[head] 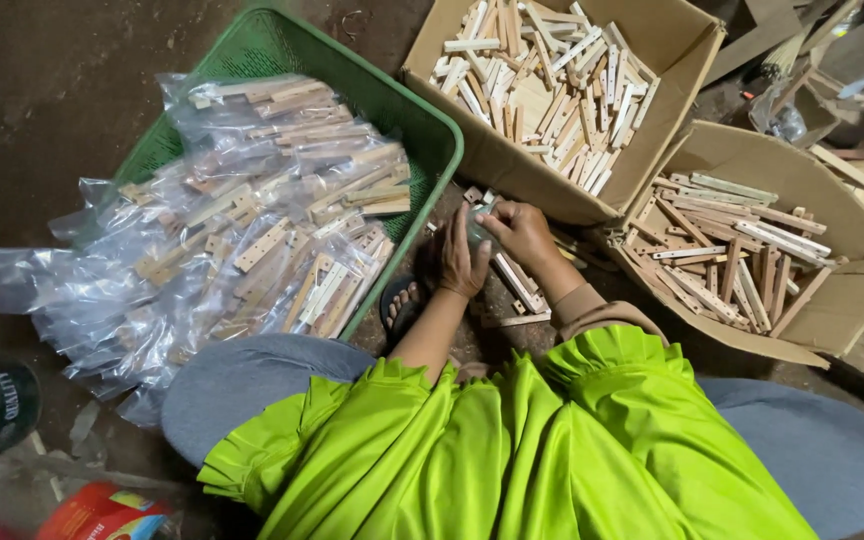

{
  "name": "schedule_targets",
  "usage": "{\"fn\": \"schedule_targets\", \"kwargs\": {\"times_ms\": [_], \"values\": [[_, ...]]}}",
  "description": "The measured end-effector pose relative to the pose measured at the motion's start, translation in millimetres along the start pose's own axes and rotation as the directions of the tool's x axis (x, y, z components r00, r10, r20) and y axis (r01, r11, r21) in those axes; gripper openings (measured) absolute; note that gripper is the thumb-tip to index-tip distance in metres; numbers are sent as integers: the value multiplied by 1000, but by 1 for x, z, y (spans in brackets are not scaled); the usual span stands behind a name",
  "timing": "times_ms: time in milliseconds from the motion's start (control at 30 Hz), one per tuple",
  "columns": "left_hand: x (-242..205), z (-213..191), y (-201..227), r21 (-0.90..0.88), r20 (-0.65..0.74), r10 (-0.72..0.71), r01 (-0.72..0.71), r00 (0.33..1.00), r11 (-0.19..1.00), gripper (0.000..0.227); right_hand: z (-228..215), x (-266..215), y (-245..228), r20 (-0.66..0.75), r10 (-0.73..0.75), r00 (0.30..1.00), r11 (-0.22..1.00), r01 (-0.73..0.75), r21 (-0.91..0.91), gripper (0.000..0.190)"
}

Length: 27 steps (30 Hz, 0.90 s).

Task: The person places wooden components into plastic bags, sealing some bags and moving them between containers.

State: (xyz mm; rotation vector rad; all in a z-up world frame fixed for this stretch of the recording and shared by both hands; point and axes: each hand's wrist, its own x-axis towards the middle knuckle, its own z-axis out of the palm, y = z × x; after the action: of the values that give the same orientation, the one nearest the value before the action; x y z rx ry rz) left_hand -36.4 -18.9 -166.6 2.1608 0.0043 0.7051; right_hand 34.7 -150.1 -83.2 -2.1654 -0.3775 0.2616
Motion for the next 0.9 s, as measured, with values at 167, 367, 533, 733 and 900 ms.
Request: {"fn": "schedule_targets", "kwargs": {"times_ms": [167,367,533,733,900], "values": [[8,16,4,13,-60,23,-22,998,1000,44,-32,-7,-48,-33,31,999,978,-24,207,27],[-6,27,-25,150,-6,-48,49,999,987,42,-66,-27,-84,-206,185,961,591,59,804,23],[1,42,-68,166,-4,-34,35,999,986,38,-81,-47,-121,-41,-67,997,973,74,219,111],[37,-24,-30,262,40,58,-66,998,963,49,-46,-18,-68,-368,-15,930,877,189,442,12],[-2,40,-111,47,-21,-93,94,995,994,43,-63,-8,-76,-643,-9,766,719,452,528,18]]}}
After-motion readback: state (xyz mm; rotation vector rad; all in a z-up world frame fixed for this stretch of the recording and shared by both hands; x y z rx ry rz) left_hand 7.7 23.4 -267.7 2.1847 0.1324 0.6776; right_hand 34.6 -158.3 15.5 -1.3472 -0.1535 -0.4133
